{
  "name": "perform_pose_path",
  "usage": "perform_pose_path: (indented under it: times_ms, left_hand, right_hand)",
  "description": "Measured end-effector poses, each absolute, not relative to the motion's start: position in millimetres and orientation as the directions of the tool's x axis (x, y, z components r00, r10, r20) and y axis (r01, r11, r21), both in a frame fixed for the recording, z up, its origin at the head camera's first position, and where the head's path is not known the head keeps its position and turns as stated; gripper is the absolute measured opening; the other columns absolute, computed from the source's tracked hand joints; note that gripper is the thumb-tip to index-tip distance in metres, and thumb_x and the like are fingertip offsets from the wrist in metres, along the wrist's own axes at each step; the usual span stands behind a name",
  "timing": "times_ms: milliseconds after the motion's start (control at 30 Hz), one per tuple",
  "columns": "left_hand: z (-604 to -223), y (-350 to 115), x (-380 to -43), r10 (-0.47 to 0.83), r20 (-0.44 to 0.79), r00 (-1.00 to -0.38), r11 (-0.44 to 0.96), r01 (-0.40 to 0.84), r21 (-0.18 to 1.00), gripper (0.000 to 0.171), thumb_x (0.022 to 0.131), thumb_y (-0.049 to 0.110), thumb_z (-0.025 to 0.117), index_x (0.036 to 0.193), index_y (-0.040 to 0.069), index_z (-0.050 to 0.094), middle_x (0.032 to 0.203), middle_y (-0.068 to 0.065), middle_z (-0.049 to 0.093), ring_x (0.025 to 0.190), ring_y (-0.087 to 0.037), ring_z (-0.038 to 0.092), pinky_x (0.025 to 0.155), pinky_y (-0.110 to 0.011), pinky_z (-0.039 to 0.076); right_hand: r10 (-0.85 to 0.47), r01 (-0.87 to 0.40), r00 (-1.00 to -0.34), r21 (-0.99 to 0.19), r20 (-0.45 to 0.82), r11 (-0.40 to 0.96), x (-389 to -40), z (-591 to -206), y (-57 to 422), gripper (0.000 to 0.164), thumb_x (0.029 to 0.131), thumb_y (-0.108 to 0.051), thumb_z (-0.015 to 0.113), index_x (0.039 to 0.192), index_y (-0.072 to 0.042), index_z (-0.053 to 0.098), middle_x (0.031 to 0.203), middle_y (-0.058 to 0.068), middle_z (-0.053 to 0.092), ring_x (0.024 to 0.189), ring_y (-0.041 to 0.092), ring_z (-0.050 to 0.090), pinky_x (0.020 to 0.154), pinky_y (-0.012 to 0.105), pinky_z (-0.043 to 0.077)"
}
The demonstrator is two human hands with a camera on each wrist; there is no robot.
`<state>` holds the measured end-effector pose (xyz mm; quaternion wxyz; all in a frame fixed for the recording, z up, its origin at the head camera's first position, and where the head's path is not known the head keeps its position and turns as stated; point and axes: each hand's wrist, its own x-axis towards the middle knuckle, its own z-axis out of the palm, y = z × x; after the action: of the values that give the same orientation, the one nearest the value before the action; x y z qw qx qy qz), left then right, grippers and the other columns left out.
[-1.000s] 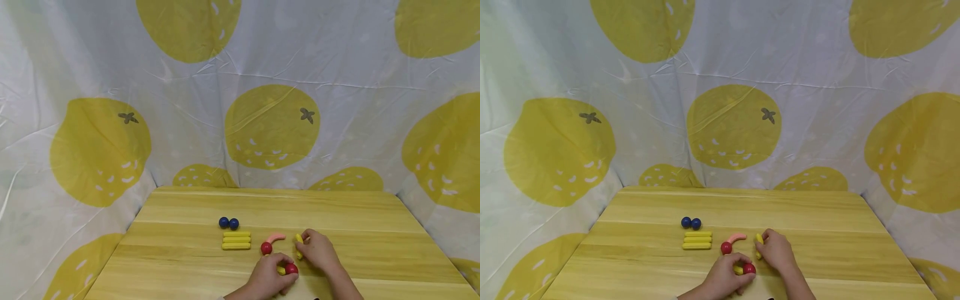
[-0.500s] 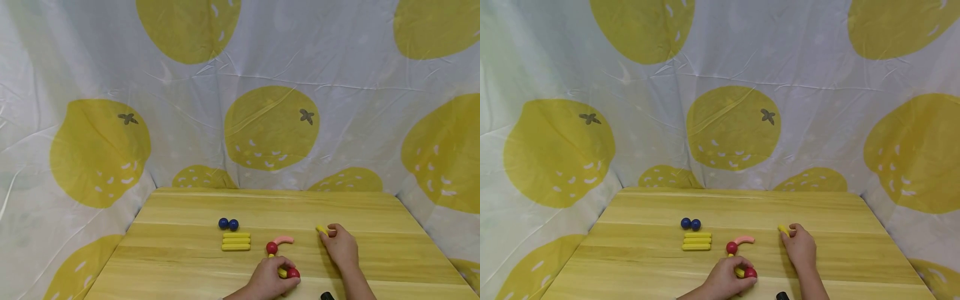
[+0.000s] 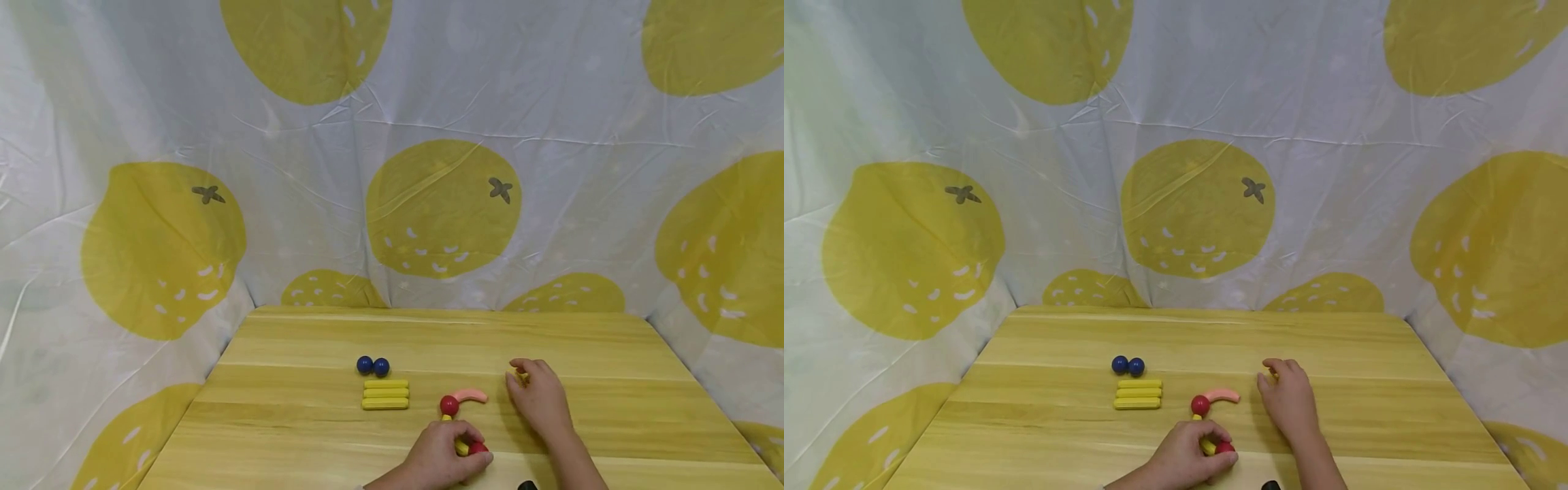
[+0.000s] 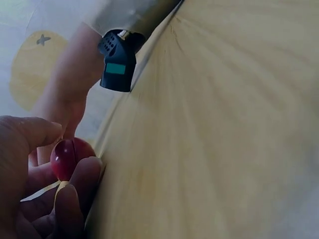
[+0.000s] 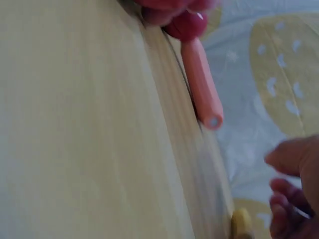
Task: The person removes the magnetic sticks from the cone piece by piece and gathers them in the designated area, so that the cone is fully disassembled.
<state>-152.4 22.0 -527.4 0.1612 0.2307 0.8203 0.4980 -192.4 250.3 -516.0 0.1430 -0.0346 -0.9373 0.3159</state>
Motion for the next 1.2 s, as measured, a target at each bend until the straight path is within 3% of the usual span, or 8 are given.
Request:
perform_pose_path:
  times_ms: [133, 233, 300, 433, 667, 800, 900, 1200]
  left_hand:
    - [-526, 19, -155, 0.580, 0.010, -0.814, 0.394, 0.292, 0.872, 0.017, 0.092, 0.041, 0.075, 0.094, 0.024, 0.076, 0.081, 0.024, 0.068, 0.058, 0.008, 0.054, 0.058, -0.015, 0.046]
    - [-524, 16, -159, 0.558, 0.079, -0.826, 0.384, 0.341, 0.858, 0.018, 0.094, 0.039, 0.072, 0.095, 0.022, 0.076, 0.085, 0.021, 0.070, 0.056, 0.007, 0.051, 0.055, -0.016, 0.044]
    - [-525, 15, -163, 0.504, 0.159, -0.849, 0.372, 0.380, 0.847, 0.017, 0.095, 0.035, 0.071, 0.097, 0.020, 0.076, 0.087, 0.016, 0.071, 0.060, 0.005, 0.054, 0.057, -0.015, 0.045]
    - [-530, 13, -170, 0.382, 0.287, -0.879, 0.381, 0.433, 0.817, 0.015, 0.094, 0.025, 0.074, 0.105, 0.015, 0.074, 0.098, 0.005, 0.070, 0.084, -0.001, 0.060, 0.072, -0.016, 0.049]
    - [-537, 8, -177, 0.322, 0.231, -0.918, 0.488, 0.370, 0.790, 0.029, 0.091, 0.029, 0.078, 0.115, 0.014, 0.074, 0.114, 0.002, 0.071, 0.103, -0.007, 0.063, 0.090, -0.026, 0.053]
    - [-536, 4, -180, 0.336, 0.094, -0.937, 0.409, 0.235, 0.882, 0.033, 0.090, 0.030, 0.079, 0.116, 0.011, 0.073, 0.115, -0.004, 0.068, 0.068, -0.004, 0.064, 0.060, -0.028, 0.058]
    - [-536, 2, -181, 0.354, 0.022, -0.935, 0.328, 0.147, 0.933, 0.034, 0.090, 0.027, 0.079, 0.117, 0.009, 0.070, 0.114, -0.008, 0.065, 0.043, -0.007, 0.054, 0.039, -0.029, 0.049]
    - [-537, 2, -181, 0.365, 0.003, -0.931, 0.298, 0.120, 0.947, 0.028, 0.088, 0.024, 0.080, 0.110, 0.011, 0.069, 0.102, -0.002, 0.064, 0.042, -0.008, 0.054, 0.037, -0.027, 0.047]
  right_hand:
    - [-0.056, -0.162, -0.981, -0.630, 0.184, 0.760, -191, -516, 231, 0.024, 0.091, -0.018, 0.077, 0.115, -0.015, 0.074, 0.107, -0.001, 0.070, 0.096, 0.015, 0.063, 0.081, 0.033, 0.054]
    - [-0.155, -0.201, -0.980, -0.631, 0.128, 0.749, -189, -517, 223, 0.023, 0.089, -0.018, 0.080, 0.112, -0.017, 0.075, 0.103, -0.007, 0.069, 0.094, 0.009, 0.061, 0.080, 0.028, 0.052]
    - [-0.184, -0.216, -0.976, -0.620, 0.116, 0.755, -188, -519, 221, 0.022, 0.089, -0.018, 0.080, 0.111, -0.016, 0.075, 0.101, -0.009, 0.069, 0.094, 0.009, 0.062, 0.082, 0.027, 0.052]
    - [-0.199, -0.219, -0.975, -0.622, 0.102, 0.752, -189, -519, 223, 0.015, 0.089, -0.021, 0.079, 0.104, -0.021, 0.076, 0.098, -0.011, 0.068, 0.092, 0.005, 0.061, 0.081, 0.026, 0.052]
    - [-0.259, -0.227, -0.964, -0.698, 0.062, 0.679, -189, -520, 231, 0.015, 0.089, -0.029, 0.080, 0.100, -0.020, 0.074, 0.093, -0.007, 0.066, 0.083, 0.002, 0.055, 0.073, 0.022, 0.049]
    - [-0.264, -0.197, -0.964, -0.728, 0.022, 0.657, -189, -520, 232, 0.019, 0.088, -0.036, 0.080, 0.097, -0.020, 0.075, 0.090, -0.006, 0.067, 0.079, 0.001, 0.056, 0.070, 0.021, 0.049]
    - [-0.268, -0.202, -0.963, -0.719, 0.023, 0.665, -189, -520, 231, 0.018, 0.089, -0.037, 0.079, 0.094, -0.021, 0.076, 0.088, -0.006, 0.067, 0.077, 0.000, 0.055, 0.068, 0.021, 0.049]
    - [-0.277, -0.218, -0.960, -0.715, 0.036, 0.664, -188, -520, 230, 0.017, 0.089, -0.038, 0.078, 0.091, -0.021, 0.075, 0.085, -0.007, 0.066, 0.074, 0.000, 0.054, 0.066, 0.020, 0.048]
